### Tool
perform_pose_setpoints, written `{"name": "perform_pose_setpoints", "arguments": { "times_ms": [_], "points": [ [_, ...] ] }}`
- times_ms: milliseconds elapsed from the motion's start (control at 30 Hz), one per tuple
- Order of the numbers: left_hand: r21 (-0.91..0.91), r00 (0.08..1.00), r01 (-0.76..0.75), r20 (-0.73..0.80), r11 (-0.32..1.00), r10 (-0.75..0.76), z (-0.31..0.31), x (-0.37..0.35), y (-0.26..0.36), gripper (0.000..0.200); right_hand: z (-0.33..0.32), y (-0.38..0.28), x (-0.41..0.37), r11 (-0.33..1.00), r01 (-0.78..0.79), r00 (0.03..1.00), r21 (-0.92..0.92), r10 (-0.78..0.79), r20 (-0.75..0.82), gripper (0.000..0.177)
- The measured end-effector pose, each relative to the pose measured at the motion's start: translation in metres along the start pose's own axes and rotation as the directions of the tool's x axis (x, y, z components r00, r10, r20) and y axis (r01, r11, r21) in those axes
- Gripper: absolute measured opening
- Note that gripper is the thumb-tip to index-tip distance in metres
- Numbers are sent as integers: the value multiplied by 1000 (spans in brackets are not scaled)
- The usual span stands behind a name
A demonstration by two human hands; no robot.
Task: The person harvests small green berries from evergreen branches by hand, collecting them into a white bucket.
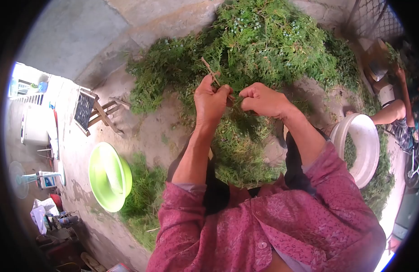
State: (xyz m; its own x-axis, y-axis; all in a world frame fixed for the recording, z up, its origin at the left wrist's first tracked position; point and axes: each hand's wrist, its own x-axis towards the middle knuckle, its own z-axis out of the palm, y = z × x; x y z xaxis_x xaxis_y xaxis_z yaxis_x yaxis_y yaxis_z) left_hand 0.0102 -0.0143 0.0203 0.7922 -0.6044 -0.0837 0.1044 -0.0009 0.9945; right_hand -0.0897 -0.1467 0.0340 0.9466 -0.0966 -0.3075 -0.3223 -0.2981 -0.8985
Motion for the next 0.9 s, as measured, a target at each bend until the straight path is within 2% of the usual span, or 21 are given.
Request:
{"name": "perform_pose_setpoints", "arguments": {
  "times_ms": [33,67,100,167,200,233,300,367,433,500,567,633,667,700,733,767,800,833,867,900],
  "points": [
    [27,997,-54,-54,998,55,-4,3,1,35,-3,-8,-10,971,-48,992,234,18,127,10],
    [57,988,-106,-108,993,111,-10,5,2,34,-5,-11,-17,887,-123,967,446,5,255,9],
    [55,987,-106,-116,993,112,-18,8,4,34,-7,-8,-19,889,-124,965,442,5,262,9],
    [-91,981,-67,-190,994,49,-37,14,9,33,-12,-1,-25,762,12,995,648,-72,66,13],
    [-122,979,-51,-200,991,26,-43,15,9,29,-17,2,-24,684,86,987,725,-155,30,20],
    [-121,980,-51,-198,991,26,-49,16,9,29,-18,2,-23,682,87,987,726,-156,28,20],
    [-245,973,-16,-229,969,-42,-57,18,9,24,-22,-4,-23,597,164,985,785,-146,-94,22],
    [-277,969,-9,-240,961,-60,-56,19,13,20,-19,1,-19,614,152,986,775,-146,-78,23],
    [-342,964,-16,-255,940,-77,-53,21,14,23,-15,3,-15,570,65,989,819,-146,23,18],
    [-339,969,-16,-236,941,-69,-51,22,12,24,-13,1,-13,536,35,988,844,-146,52,23],
    [-336,975,-17,-216,942,-60,-46,23,12,25,-11,-3,-13,512,67,975,856,-215,53,32],
    [-175,984,-8,-177,985,-24,-41,20,13,38,-10,-5,-13,511,49,979,858,-193,60,36],
    [-175,984,-8,-178,985,-24,-36,17,14,38,-10,-6,-13,508,29,983,861,-172,69,41],
    [-124,992,-33,-121,992,18,-28,13,15,47,-9,-6,-12,507,28,983,861,-172,69,41],
    [-75,997,-60,-62,995,56,-21,9,16,57,-8,-6,-11,540,12,987,842,-140,76,43],
    [-75,997,-59,-62,995,54,-15,5,17,57,-7,-6,-10,571,-6,991,821,-107,81,44],
    [-138,996,-69,51,988,76,-9,1,19,64,-6,-5,-8,571,-6,991,821,-106,81,44],
    [-201,981,-72,161,977,105,-4,-1,19,71,-3,-3,-5,728,28,994,685,-92,58,47],
    [-206,984,-61,153,977,94,0,2,8,73,-1,-1,-3,854,55,996,517,-84,33,50],
    [-207,984,-63,151,976,95,4,0,7,73,0,1,-1,855,55,996,516,-85,34,50]
  ]
}}
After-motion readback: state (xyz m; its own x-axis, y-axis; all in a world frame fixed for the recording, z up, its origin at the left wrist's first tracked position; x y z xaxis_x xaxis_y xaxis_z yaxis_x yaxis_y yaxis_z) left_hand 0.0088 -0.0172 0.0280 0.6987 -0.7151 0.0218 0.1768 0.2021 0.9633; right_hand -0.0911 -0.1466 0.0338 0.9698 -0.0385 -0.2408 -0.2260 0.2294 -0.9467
